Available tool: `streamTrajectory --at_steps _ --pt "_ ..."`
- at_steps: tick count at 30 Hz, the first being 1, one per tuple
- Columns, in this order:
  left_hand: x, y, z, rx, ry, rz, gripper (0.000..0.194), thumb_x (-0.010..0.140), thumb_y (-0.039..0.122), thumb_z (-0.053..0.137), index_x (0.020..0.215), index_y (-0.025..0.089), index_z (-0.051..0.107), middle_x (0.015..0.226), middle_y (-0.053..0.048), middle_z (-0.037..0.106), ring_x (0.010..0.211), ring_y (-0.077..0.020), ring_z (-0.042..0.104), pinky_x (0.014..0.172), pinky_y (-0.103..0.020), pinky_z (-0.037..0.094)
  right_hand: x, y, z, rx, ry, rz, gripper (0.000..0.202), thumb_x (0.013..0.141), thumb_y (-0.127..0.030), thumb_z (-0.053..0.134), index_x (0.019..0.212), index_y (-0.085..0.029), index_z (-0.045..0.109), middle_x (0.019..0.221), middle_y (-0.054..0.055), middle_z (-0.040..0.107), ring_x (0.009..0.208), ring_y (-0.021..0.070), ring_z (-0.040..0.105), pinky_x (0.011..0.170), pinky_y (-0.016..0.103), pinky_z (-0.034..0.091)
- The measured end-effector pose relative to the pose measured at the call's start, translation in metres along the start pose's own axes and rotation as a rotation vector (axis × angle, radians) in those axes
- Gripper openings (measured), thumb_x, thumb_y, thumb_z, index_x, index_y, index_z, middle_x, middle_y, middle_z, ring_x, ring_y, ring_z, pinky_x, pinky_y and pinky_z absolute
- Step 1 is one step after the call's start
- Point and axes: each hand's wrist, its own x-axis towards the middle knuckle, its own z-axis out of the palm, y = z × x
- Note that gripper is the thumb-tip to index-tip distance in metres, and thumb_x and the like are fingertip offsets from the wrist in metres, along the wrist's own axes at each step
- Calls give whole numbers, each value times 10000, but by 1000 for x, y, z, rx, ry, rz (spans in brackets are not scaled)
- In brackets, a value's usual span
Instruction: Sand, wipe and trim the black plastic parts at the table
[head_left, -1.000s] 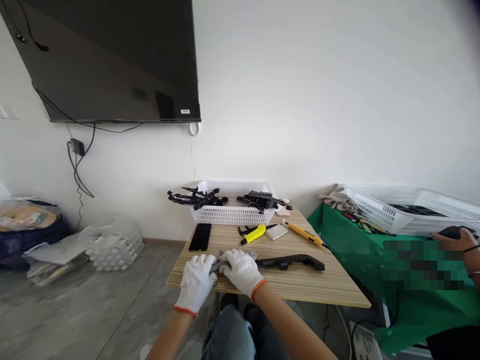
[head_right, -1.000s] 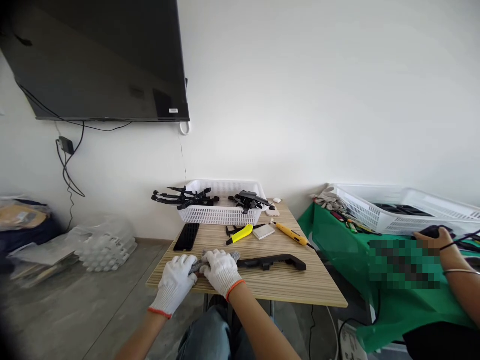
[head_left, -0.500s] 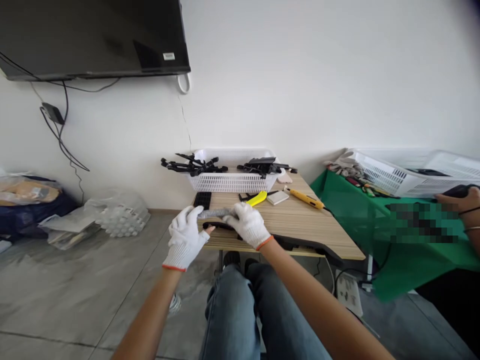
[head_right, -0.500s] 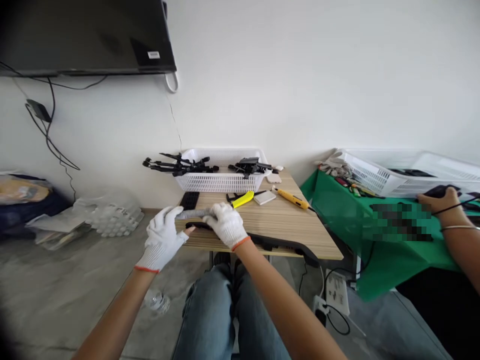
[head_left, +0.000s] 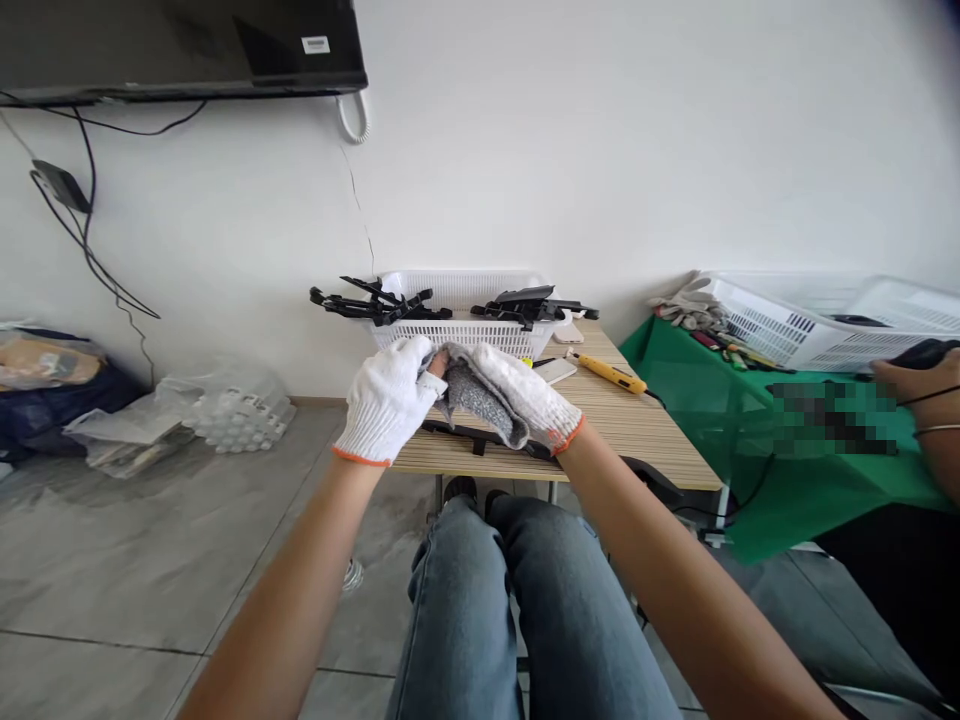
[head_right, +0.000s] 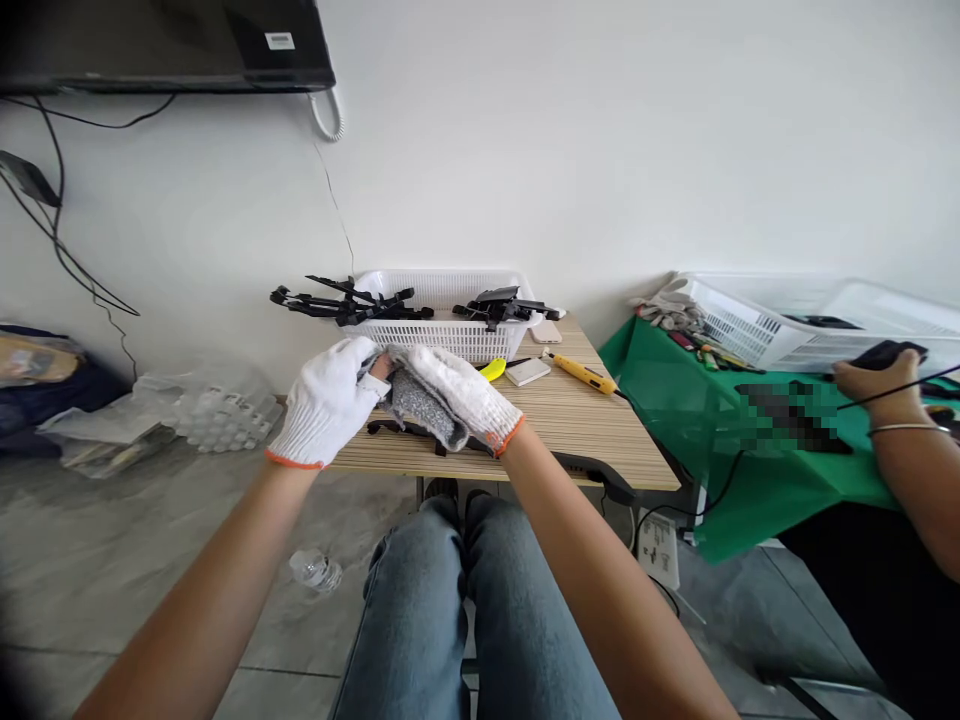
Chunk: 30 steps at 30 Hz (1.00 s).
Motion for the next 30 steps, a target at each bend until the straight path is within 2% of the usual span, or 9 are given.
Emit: streamTrajectory --at_steps 3,6,9,14,16,18,21,26,30 --pt "-1 -8 4 -34 -6 -35 296 992 384 421 867 201 617 767 -24 623 733 -190 587 630 -289 360 -6 8 -1 4 -50 43 355 810 -466 678 1032 -195 615 945 32 698 853 173 640 782 314 550" --pt "-3 -26 9 -34 -113 5 290 984 384 426 858 210 620 783 -17 638 759 -190 602 645 -283 382 -10 20 -12 -133 19 55 335 785 -299 687 1097 -184 647 1058 42 718 980 177 655 943 356 518" --pt "-6 -44 11 -32 -221 101 288 981 362 416 893 209 643 863 -32 656 821 -201 627 712 -301 441 -18 26 -28 -238 77 54 424 733 -228 701 1152 -179 657 1127 55 717 1030 186 656 975 368 498" --pt "-19 -45 15 -218 -44 123 305 964 404 483 1121 177 613 1069 -80 673 994 -218 660 884 -368 523 -27 19 -38 -304 141 85 289 754 -398 689 906 -153 693 826 24 692 754 163 617 719 304 502" --pt "-24 -35 18 -297 22 179 505 905 474 605 1283 148 527 1209 -126 653 1102 -247 648 951 -416 528 -25 13 -32 -314 177 105 333 765 -482 668 796 -151 673 695 5 633 639 139 547 596 272 438" --pt "-26 -23 19 -263 56 230 656 836 489 708 1354 151 489 1327 -161 608 1218 -294 598 1020 -476 499 -23 6 -25 -351 189 91 375 767 -529 659 746 -154 666 644 -2 600 607 130 511 550 260 388" --pt "-25 -14 17 -243 28 229 590 848 393 712 1370 203 515 1400 -130 583 1283 -299 556 1073 -491 464 -21 -5 -16 -365 122 71 449 786 -595 626 677 -160 639 605 -7 563 582 118 478 523 252 350" --pt "-24 -21 17 -486 -244 231 410 881 183 502 1269 240 624 1146 -11 722 1053 -187 666 928 -319 540 -19 -24 -14 -343 -134 81 452 725 -611 712 743 -163 657 657 -9 605 609 119 517 545 238 384" --pt "-21 -31 15 -479 -318 70 412 898 222 412 1223 201 664 950 -12 743 846 -179 674 794 -295 544 -7 -32 -23 -711 -69 60 258 663 -386 835 775 -195 700 668 -7 624 656 161 565 621 287 440"
